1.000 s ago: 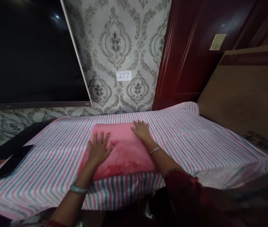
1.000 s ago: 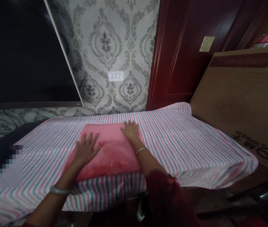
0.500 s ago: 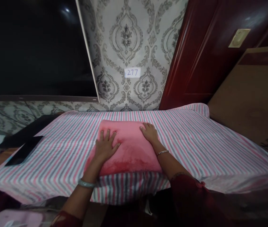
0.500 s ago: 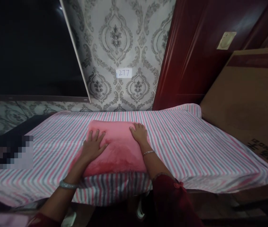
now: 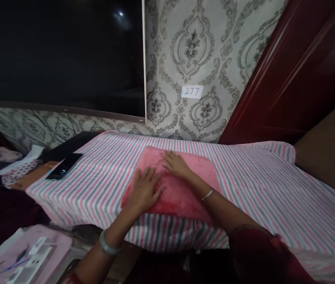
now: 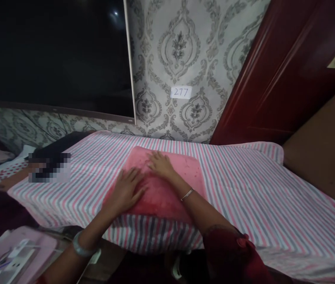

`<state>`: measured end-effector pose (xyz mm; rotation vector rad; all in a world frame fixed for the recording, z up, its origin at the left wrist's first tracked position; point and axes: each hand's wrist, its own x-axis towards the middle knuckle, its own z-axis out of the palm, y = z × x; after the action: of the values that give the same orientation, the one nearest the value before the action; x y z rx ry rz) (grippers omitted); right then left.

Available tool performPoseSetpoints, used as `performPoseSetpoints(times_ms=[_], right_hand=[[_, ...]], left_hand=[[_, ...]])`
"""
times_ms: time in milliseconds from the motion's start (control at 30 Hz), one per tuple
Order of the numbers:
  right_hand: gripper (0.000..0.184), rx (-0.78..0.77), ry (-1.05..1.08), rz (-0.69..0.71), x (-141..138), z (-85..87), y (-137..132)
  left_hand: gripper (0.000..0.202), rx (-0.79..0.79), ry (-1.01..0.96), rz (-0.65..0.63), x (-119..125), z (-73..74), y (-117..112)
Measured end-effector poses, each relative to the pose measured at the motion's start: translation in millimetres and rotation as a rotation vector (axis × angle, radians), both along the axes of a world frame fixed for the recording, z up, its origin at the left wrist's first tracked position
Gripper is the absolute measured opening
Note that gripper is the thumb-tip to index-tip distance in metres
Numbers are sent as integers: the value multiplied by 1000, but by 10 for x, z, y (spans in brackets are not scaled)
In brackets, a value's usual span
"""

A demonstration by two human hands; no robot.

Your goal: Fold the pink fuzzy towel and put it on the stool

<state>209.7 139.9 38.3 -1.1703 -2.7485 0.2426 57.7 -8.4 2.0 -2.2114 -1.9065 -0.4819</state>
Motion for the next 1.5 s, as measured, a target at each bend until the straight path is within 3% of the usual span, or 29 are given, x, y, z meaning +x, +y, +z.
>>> performPoseSetpoints(times_ms=[133, 267, 533, 700, 867, 1033, 1167, 1333, 1500], right_hand=[[60, 13, -56, 202, -445, -89, 24], [63, 5, -72, 204, -606, -205, 250], [65, -87, -30, 75, -740, -413, 734], [65, -117, -6, 48, -776, -506, 862], [64, -124, -4, 17, -768, -463, 806], [60, -80, 0, 2, -747, -301, 694], [58, -53, -22, 17, -533, -145, 521], [58, -8, -21, 19, 157, -105, 207], [59, 22, -39, -29, 770, -139, 47]], left_hand=[[58, 126, 29, -8, 21, -303, -198], [57, 189, 8, 4, 44, -473, -187], [58, 206, -39, -16, 29, -470, -128], [59, 208, -79, -8, 46, -500, -119], [56, 229, -80, -7, 34, -497, -110], [54, 235, -30, -12, 12, -460, -102], [53, 228, 25, -18, 7, -437, -95], [51, 210, 32, -15, -44, -427, -81], [48, 221, -20, -92, 104, -190, -127]])
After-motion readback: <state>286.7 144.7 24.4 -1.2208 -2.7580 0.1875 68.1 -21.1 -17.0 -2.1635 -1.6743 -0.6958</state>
